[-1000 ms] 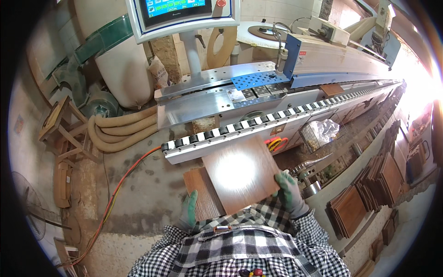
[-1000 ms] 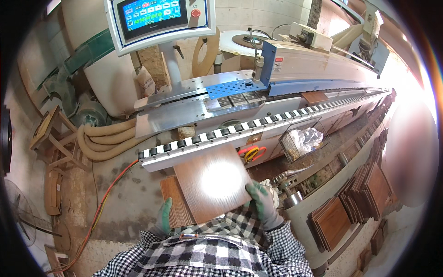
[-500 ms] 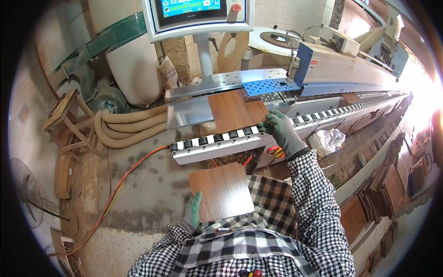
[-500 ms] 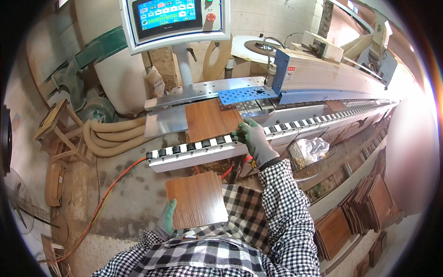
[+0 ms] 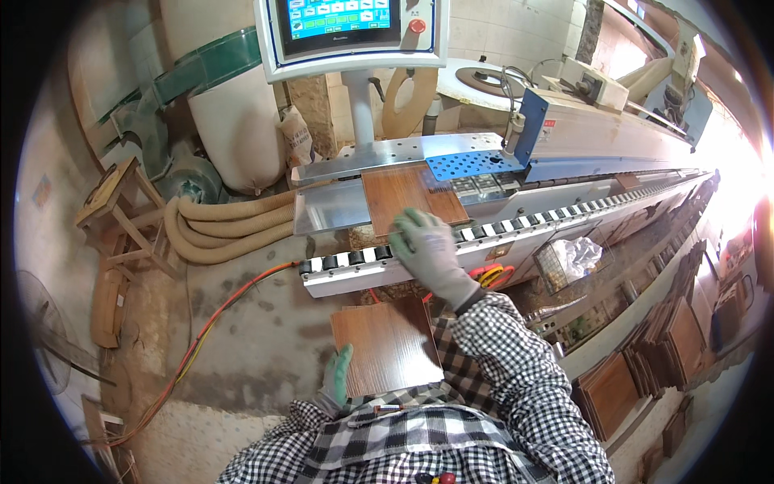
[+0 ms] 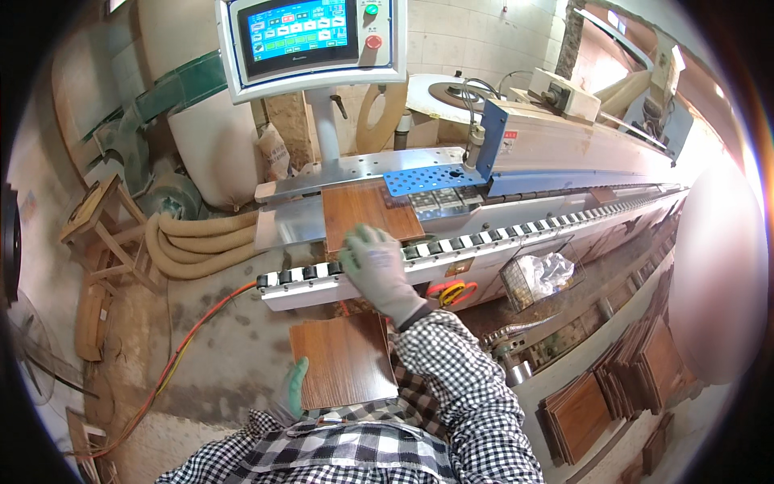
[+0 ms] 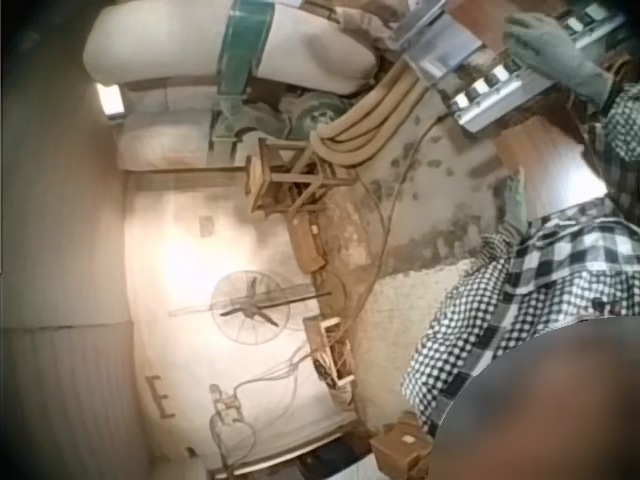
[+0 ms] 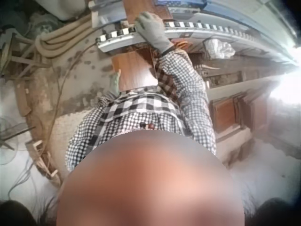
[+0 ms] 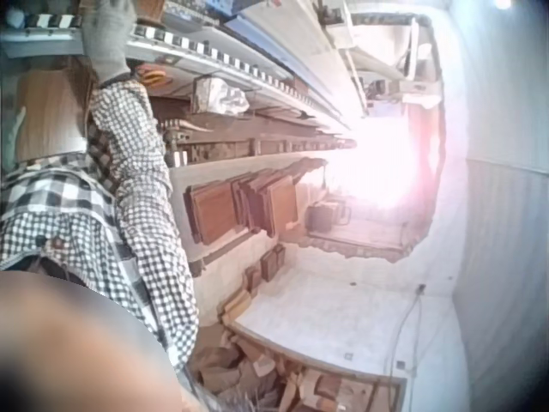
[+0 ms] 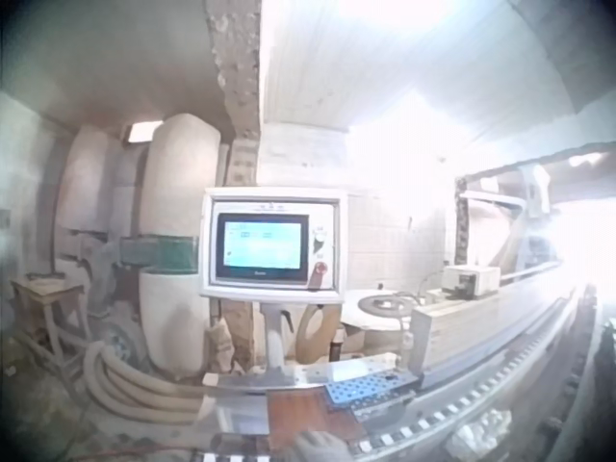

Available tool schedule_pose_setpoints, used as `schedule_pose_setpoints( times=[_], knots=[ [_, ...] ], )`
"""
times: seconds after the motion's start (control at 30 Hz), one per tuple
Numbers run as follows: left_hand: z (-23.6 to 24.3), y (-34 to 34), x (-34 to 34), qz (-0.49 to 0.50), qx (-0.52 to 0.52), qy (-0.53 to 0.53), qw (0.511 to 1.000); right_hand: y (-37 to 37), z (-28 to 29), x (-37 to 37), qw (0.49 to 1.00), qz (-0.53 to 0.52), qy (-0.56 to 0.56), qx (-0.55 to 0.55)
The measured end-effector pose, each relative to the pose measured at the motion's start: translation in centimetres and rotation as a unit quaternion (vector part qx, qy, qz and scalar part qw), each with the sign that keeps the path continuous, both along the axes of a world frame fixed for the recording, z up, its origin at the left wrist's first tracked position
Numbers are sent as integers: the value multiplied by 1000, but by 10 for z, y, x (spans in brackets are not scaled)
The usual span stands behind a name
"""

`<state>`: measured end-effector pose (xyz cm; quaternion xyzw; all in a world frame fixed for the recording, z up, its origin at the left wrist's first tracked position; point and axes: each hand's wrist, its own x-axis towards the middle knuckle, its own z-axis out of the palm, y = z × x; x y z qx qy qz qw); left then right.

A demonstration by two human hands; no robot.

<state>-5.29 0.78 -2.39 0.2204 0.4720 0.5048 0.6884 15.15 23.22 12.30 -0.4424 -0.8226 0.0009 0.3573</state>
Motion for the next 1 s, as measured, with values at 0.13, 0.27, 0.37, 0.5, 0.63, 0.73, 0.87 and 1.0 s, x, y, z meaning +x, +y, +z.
schedule_pose_setpoints(
  times=[0.13,0.27,0.37,0.5,0.63,0.73,0.87,1.0],
  knots=[
    [15,5,5,-14,0,-10,1000,10,-11,-31,996,18,-77,41],
    [7,3,3,-6,9,-33,999,21,-15,-36,995,15,-90,31],
    [-9,1,-2,-9,17,-37,999,20,-16,-37,996,10,-84,30],
    [-37,1,-11,-7,14,-43,999,21,-21,-32,997,-1,-56,49],
    [-25,4,-5,-21,23,-67,997,27,-22,-20,997,-11,-61,50],
    [-34,3,-10,-14,17,-74,997,31,-21,-12,996,-24,-72,39],
    [-34,4,-9,1,12,-64,998,32,-20,11,995,-49,-84,28],
    [-31,3,-5,22,6,-78,997,36,-18,31,992,-74,-96,-20]
  ],
)
